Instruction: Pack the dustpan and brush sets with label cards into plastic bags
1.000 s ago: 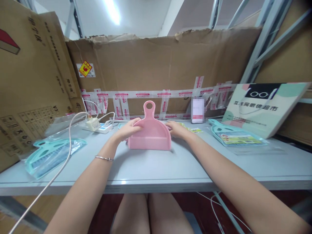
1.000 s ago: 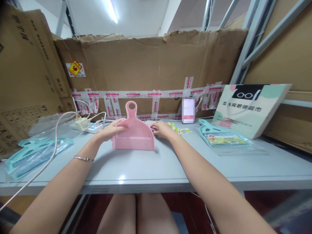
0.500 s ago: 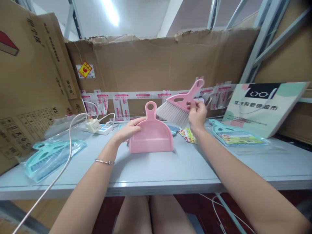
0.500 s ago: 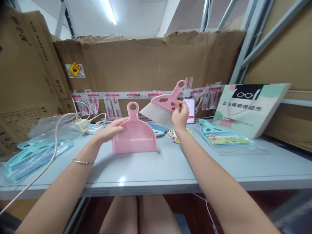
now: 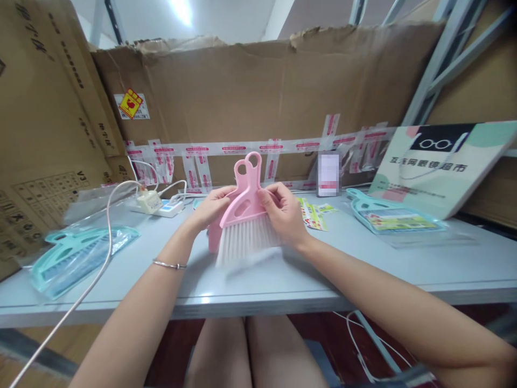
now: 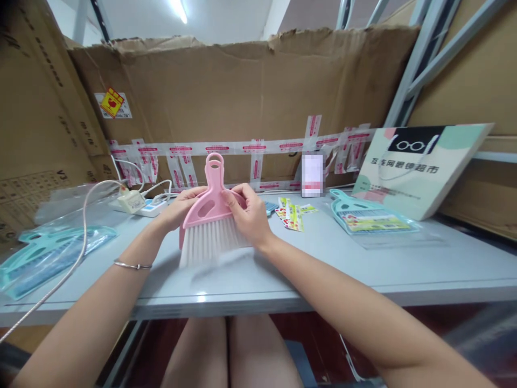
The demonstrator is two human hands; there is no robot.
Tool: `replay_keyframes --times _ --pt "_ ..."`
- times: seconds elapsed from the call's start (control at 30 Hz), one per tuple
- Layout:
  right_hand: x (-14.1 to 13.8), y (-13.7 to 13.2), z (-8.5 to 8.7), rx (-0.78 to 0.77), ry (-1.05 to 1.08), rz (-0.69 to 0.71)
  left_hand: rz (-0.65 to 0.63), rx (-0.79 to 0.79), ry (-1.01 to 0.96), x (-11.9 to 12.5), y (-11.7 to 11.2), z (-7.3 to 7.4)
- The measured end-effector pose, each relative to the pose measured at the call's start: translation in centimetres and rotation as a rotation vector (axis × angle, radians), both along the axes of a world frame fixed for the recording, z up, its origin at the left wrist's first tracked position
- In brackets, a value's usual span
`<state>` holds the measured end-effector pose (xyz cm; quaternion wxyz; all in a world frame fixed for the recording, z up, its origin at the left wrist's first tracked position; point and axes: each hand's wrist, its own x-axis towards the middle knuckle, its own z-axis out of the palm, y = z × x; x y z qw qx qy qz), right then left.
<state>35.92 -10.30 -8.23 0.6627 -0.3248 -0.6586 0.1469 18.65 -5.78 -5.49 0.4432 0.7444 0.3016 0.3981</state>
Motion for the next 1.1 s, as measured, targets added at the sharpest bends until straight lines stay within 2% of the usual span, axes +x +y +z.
replay_keyframes --times 0.23,0.4,0.47,0.57,0.7,0.97,1.1 --pt "0.2 1.1 -0.7 -0.003 -0.103 -0.064 0.095 0.082 -0.018 0.4 0.3 -0.4" --pt "0.1 1.7 -1.1 0.056 -0.183 -0.091 0.065 0.124 -0.009 0.7 -0.4 -0.3" --pt "0.0 1.7 -1.0 0.153 -0.233 -0.161 0.077 0.188 0.045 0.8 -0.7 -0.1" --pt "-0.1 1.6 -0.7 0.303 -0.322 -0.340 0.072 0.266 0.089 1.0 -1.0 0.1" --pt "-0.1 1.7 -0.4 0.360 -0.379 -0.474 0.050 0.264 0.134 1.1 -1.0 0.2" --pt "0.1 2.9 -0.9 0.274 -0.232 -0.377 0.109 0.254 0.088 1.2 -1.0 0.1" --pt "0.4 2.7 0.0 0.001 -0.312 -0.184 0.153 0.261 0.086 1.3 -1.3 0.3"
